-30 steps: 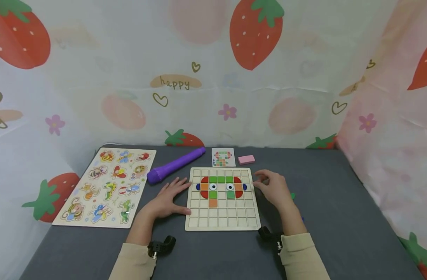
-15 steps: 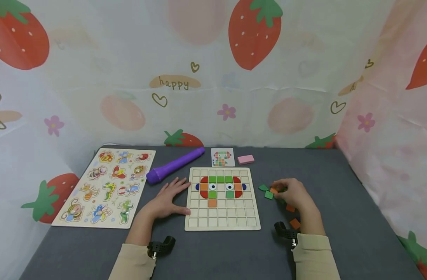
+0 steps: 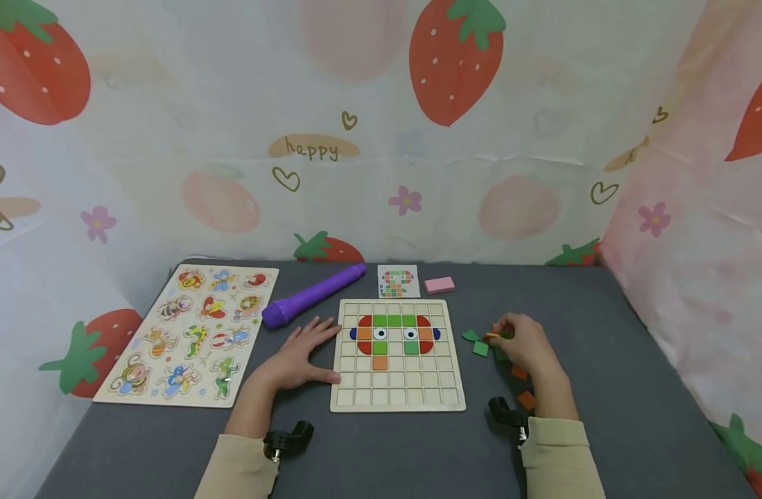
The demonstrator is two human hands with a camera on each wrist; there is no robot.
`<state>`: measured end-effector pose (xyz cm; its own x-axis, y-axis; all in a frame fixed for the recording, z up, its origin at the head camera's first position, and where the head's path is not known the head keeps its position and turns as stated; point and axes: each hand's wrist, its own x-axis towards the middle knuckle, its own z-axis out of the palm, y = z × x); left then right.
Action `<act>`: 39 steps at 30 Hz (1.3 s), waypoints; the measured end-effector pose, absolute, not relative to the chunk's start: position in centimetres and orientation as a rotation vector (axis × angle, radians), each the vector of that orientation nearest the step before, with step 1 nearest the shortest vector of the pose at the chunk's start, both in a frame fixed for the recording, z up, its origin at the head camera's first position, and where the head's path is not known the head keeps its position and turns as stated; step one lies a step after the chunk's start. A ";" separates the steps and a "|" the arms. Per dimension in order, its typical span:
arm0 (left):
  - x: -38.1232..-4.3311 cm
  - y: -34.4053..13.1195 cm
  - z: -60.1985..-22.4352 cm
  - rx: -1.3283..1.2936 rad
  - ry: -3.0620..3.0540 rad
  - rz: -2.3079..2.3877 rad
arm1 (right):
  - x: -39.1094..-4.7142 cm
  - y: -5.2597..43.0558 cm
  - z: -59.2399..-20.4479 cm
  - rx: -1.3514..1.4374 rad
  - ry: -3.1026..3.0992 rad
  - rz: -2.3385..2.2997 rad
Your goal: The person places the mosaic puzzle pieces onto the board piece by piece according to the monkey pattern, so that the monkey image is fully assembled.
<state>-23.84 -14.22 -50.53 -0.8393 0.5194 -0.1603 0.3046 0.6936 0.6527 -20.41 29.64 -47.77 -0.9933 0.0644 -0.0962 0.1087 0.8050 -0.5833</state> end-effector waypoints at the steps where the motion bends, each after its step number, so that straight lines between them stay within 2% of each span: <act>1: -23.8 -14.2 -50.5 0.648 2.572 0.905 | -20.4 29.6 -47.7 0.133 2.923 -0.955; 10: -23.8 -14.2 -50.7 0.657 2.579 0.902 | -20.6 28.1 -46.8 0.049 2.952 -0.995; 22: -24.1 -13.9 -50.5 0.665 2.570 0.894 | -20.4 21.9 -45.8 -0.208 2.803 -1.266; 30: -23.9 -13.9 -50.2 0.666 2.567 0.903 | -20.1 18.2 -46.8 -0.312 2.706 -1.235; 39: -23.8 -14.2 -50.2 0.654 2.575 0.897 | -20.1 16.3 -47.8 -0.402 2.722 -1.160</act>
